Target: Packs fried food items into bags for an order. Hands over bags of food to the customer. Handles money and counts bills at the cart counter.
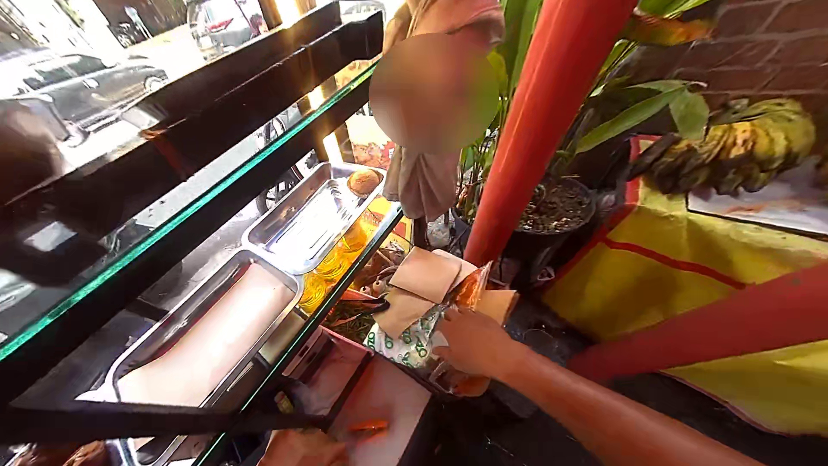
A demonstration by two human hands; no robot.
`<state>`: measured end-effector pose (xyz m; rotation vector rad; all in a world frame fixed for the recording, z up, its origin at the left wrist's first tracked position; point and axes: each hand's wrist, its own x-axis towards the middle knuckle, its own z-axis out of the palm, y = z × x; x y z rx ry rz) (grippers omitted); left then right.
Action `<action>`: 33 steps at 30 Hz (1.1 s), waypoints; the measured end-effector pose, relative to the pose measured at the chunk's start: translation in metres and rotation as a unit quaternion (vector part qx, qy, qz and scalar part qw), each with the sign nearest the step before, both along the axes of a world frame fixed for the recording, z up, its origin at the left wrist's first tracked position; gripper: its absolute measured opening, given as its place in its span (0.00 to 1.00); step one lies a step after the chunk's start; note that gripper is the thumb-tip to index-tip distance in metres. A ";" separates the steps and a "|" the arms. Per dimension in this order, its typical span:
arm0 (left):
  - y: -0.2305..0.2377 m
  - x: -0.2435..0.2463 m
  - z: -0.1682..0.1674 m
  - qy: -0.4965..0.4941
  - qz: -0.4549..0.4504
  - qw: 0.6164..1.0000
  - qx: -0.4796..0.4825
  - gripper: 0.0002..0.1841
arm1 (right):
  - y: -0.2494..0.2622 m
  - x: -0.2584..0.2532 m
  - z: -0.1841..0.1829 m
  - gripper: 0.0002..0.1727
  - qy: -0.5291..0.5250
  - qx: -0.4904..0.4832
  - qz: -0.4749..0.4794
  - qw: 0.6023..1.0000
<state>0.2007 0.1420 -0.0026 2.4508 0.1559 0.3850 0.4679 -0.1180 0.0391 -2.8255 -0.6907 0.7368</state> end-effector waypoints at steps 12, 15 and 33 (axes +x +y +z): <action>-0.104 0.234 -0.025 0.016 -0.219 0.973 0.070 0.14 | -0.057 0.036 0.001 0.17 0.031 0.271 -0.059 0.960; -0.099 0.241 -0.002 -0.036 -0.178 0.977 -0.108 0.11 | -0.060 0.042 0.002 0.16 -0.090 0.461 -0.093 0.878; -0.036 0.228 0.113 0.053 -0.110 0.951 -0.283 0.10 | -0.040 0.118 0.061 0.59 -0.019 0.603 -0.081 0.793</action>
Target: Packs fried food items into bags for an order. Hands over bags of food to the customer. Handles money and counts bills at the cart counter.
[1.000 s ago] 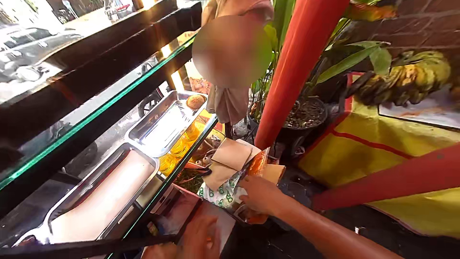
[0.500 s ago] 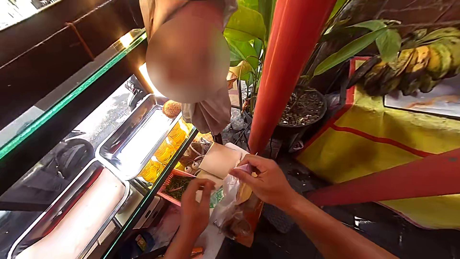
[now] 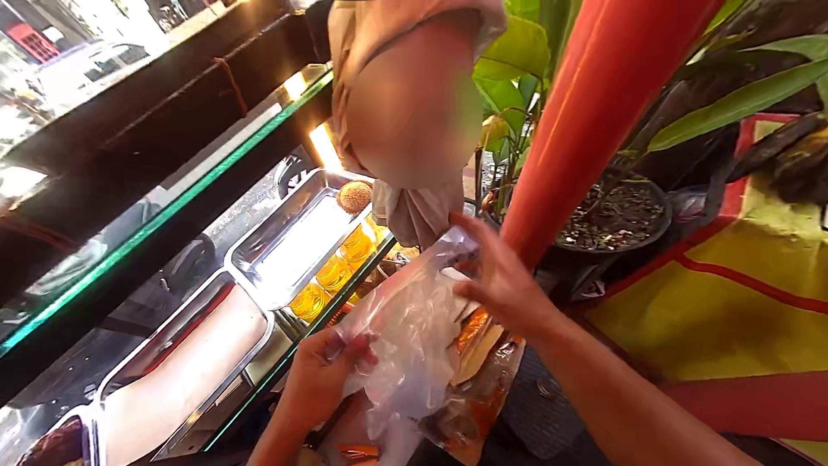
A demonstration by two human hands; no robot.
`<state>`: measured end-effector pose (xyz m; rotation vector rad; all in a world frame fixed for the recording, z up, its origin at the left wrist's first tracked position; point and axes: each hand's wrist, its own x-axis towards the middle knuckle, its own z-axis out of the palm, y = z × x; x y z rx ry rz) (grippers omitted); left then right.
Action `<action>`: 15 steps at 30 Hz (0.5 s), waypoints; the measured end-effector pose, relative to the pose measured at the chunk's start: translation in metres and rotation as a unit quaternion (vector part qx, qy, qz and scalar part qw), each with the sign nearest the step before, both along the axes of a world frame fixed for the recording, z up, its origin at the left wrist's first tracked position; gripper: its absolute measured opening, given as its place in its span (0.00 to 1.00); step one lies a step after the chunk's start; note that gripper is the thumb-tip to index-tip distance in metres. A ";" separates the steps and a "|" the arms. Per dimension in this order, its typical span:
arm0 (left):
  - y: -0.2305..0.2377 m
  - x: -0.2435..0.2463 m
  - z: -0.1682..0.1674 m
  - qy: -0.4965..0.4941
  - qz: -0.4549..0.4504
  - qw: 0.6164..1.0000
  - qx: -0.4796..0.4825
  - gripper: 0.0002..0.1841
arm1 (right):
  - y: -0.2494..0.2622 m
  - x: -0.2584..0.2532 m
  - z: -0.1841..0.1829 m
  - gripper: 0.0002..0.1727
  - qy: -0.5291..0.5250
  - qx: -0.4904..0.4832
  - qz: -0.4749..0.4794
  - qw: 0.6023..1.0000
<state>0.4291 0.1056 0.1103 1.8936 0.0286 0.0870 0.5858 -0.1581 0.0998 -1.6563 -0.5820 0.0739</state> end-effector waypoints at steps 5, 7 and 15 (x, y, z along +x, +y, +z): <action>0.006 -0.012 -0.003 -0.008 0.068 0.998 0.001 0.10 | 0.032 -0.042 -0.018 0.33 0.311 0.026 0.161 0.936; 0.014 -0.020 -0.001 -0.009 0.079 0.996 0.036 0.10 | 0.035 -0.043 -0.022 0.10 0.298 0.042 0.209 0.930; 0.064 -0.091 0.000 0.059 0.092 0.992 0.056 0.11 | 0.039 -0.072 -0.027 0.15 0.167 -0.011 0.235 0.958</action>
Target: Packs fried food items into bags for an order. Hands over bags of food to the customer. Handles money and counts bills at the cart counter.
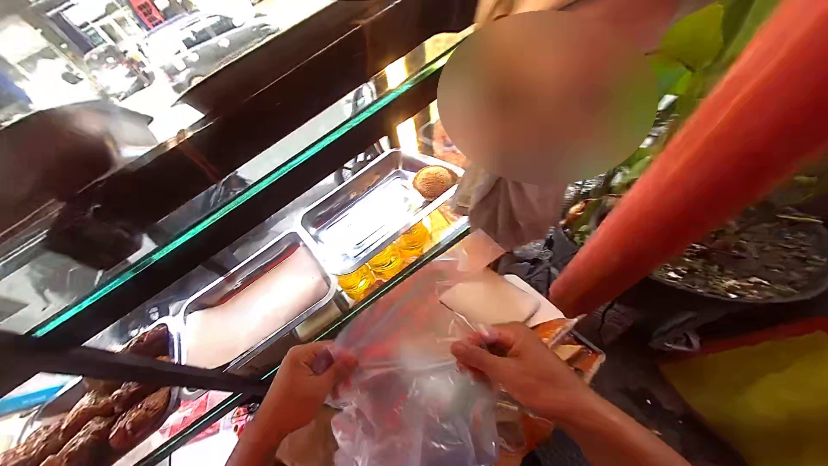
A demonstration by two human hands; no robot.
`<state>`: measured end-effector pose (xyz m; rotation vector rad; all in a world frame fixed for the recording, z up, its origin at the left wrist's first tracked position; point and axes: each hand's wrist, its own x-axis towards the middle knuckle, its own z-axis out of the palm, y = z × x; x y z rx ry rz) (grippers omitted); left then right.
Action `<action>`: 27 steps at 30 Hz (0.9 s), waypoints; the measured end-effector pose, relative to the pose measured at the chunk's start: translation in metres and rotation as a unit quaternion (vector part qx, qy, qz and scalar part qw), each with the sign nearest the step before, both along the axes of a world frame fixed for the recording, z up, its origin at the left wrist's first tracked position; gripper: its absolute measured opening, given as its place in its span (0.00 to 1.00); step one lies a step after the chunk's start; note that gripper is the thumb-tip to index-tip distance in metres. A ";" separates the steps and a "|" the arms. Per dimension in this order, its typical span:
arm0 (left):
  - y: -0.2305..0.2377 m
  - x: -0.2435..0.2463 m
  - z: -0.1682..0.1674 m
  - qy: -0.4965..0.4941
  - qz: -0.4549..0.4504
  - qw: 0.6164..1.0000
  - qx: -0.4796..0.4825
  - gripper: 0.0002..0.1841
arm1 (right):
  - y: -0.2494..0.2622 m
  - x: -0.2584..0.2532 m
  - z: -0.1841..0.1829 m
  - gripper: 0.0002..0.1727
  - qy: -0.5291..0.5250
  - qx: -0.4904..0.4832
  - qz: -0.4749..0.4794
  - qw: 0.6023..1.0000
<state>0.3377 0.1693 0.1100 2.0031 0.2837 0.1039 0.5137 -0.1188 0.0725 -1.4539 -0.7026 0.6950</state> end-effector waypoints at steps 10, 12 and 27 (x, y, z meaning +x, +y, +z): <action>0.018 -0.167 -0.036 0.141 0.101 0.979 -0.103 0.10 | 0.039 -0.060 -0.014 0.05 0.044 0.032 0.182 0.982; 0.018 -0.198 -0.043 0.153 0.122 0.974 -0.115 0.10 | 0.053 -0.074 -0.022 0.04 0.076 0.014 0.210 0.975; -0.064 -0.359 -0.100 -0.104 0.445 0.851 -0.258 0.19 | 0.193 -0.370 -0.065 0.11 0.290 -0.129 0.267 0.910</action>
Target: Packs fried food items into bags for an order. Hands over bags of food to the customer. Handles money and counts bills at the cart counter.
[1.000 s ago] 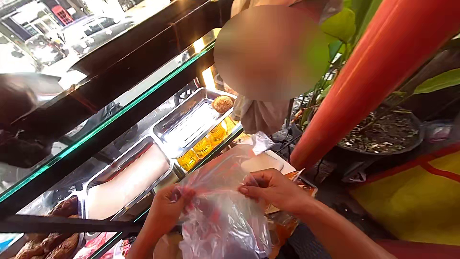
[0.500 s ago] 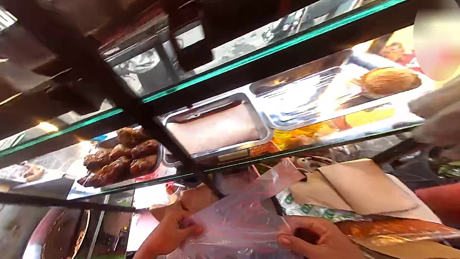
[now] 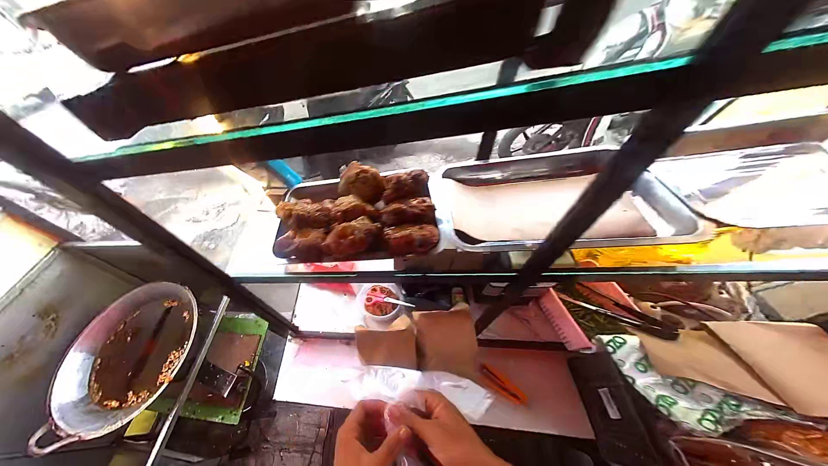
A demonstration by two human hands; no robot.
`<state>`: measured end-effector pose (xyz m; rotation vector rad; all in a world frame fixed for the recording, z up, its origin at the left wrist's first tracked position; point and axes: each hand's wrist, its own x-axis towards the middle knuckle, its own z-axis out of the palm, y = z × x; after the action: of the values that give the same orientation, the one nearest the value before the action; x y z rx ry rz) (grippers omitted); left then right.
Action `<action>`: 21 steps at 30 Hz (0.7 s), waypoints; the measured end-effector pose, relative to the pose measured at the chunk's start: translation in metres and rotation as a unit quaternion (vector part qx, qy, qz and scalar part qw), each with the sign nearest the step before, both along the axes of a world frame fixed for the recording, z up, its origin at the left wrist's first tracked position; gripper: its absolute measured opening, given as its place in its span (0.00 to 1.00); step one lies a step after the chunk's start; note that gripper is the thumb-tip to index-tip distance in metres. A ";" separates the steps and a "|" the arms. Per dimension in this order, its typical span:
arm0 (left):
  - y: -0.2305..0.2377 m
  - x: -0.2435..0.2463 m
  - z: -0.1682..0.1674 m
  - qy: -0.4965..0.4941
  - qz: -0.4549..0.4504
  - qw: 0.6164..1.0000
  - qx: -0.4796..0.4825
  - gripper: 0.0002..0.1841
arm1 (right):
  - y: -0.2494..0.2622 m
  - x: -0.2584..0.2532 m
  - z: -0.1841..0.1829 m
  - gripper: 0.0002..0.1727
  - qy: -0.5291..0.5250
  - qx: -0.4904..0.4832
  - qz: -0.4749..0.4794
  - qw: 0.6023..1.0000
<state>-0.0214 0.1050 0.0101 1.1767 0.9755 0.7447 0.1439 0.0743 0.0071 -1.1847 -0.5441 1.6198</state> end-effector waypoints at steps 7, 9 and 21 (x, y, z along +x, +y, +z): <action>0.032 -0.094 -0.042 -0.060 0.019 0.995 -0.074 0.06 | 0.025 -0.074 -0.032 0.15 -0.013 -0.014 0.009 1.000; 0.034 -0.112 -0.052 -0.071 0.037 0.992 -0.099 0.07 | 0.027 -0.085 -0.040 0.15 -0.090 0.017 0.014 0.996; 0.052 -0.151 -0.067 -0.146 -0.007 0.972 -0.186 0.06 | 0.051 -0.114 -0.045 0.22 -0.180 -0.005 0.095 0.979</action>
<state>-0.1722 0.1571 -0.0571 0.7234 0.8150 0.6666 0.0303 0.1251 -0.0378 -1.4817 -0.9030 1.5729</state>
